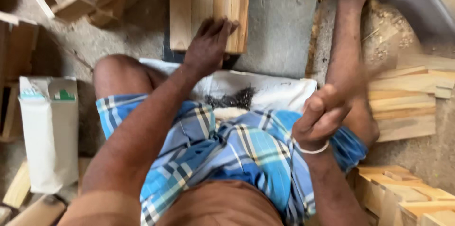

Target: The person sits on the floor and assembles small wooden boxes by nailing wooden panels together. They use a hammer to drive nails into the joints, then place the completed boxes into a stack.

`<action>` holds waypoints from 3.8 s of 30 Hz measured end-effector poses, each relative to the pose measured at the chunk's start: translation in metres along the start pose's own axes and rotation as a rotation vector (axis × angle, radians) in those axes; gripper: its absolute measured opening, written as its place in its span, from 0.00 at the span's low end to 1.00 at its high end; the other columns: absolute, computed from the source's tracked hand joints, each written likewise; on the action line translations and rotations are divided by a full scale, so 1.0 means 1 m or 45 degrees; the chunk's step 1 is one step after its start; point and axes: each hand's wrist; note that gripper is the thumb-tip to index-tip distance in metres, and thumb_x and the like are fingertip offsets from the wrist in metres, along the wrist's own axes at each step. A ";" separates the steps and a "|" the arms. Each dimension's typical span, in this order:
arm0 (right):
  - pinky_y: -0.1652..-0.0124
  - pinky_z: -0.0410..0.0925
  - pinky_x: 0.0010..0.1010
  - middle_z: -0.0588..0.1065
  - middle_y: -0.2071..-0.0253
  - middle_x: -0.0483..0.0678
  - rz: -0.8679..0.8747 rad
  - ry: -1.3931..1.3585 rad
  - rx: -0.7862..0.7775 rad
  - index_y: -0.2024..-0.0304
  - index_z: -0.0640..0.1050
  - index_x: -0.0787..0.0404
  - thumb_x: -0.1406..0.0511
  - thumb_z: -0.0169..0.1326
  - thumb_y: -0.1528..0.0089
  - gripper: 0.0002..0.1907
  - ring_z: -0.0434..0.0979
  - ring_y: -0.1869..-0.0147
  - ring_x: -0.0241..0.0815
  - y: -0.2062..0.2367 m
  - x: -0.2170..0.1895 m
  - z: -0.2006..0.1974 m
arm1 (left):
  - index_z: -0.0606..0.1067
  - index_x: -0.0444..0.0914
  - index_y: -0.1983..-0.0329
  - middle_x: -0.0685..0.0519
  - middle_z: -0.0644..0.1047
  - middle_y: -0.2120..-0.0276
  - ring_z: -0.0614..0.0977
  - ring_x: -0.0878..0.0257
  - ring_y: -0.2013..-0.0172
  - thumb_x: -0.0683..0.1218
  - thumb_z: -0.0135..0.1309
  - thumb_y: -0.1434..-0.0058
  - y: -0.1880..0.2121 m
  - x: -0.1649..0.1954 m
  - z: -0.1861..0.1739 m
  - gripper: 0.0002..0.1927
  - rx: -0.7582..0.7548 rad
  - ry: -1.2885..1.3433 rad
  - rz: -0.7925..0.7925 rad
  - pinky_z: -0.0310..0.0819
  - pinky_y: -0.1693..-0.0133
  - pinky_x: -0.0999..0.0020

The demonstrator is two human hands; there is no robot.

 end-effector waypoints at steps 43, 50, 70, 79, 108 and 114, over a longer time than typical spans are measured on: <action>0.83 0.56 0.24 0.64 0.78 0.39 1.228 -0.701 -0.557 0.64 0.70 0.60 0.57 0.50 0.30 0.14 0.59 0.81 0.29 0.051 0.028 0.019 | 0.75 0.37 0.45 0.47 0.82 0.61 0.85 0.54 0.60 0.35 0.57 0.36 -0.002 0.022 0.026 0.16 0.450 0.687 -0.278 0.80 0.58 0.59; 0.75 0.69 0.40 0.74 0.73 0.56 0.067 0.084 -0.317 0.46 0.68 0.68 0.59 0.46 0.25 0.17 0.79 0.72 0.48 0.048 0.005 0.007 | 0.74 0.35 0.46 0.48 0.82 0.61 0.85 0.55 0.59 0.36 0.56 0.36 0.005 0.011 0.043 0.15 0.433 0.627 -0.212 0.81 0.58 0.60; 0.74 0.66 0.40 0.73 0.74 0.57 0.031 0.145 -0.470 0.56 0.72 0.68 0.63 0.47 0.27 0.11 0.74 0.73 0.55 0.046 -0.004 0.026 | 0.59 0.28 0.26 0.36 0.58 0.26 0.56 0.40 0.26 0.54 0.59 0.38 0.017 -0.018 0.014 0.43 0.002 -0.188 -0.106 0.41 0.30 0.31; 0.67 0.67 0.42 0.71 0.68 0.56 -0.141 -0.095 -0.125 0.57 0.66 0.61 0.62 0.46 0.25 0.09 0.72 0.68 0.53 0.064 0.010 -0.005 | 0.58 0.30 0.24 0.39 0.55 0.23 0.54 0.45 0.24 0.52 0.54 0.32 0.023 -0.020 0.028 0.39 -0.017 -0.428 -0.109 0.38 0.28 0.34; 0.70 0.69 0.47 0.76 0.71 0.59 0.022 0.365 -0.391 0.53 0.73 0.69 0.61 0.54 0.30 0.15 0.78 0.70 0.61 0.066 -0.014 0.016 | 0.62 0.29 0.28 0.39 0.59 0.26 0.57 0.44 0.26 0.45 0.47 0.35 0.018 -0.018 0.026 0.32 0.103 -0.300 -0.136 0.43 0.31 0.32; 0.72 0.69 0.40 0.75 0.75 0.53 0.372 0.016 -0.243 0.53 0.74 0.68 0.60 0.53 0.32 0.15 0.77 0.73 0.48 0.077 0.000 -0.005 | 0.72 0.39 0.38 0.41 0.72 0.38 0.73 0.43 0.39 0.39 0.49 0.36 0.037 0.048 0.037 0.21 -0.012 0.023 -0.125 0.55 0.33 0.34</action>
Point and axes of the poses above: each hand's wrist, its own y-axis away from the middle knuckle, its own z-axis out of the palm, x = y × z
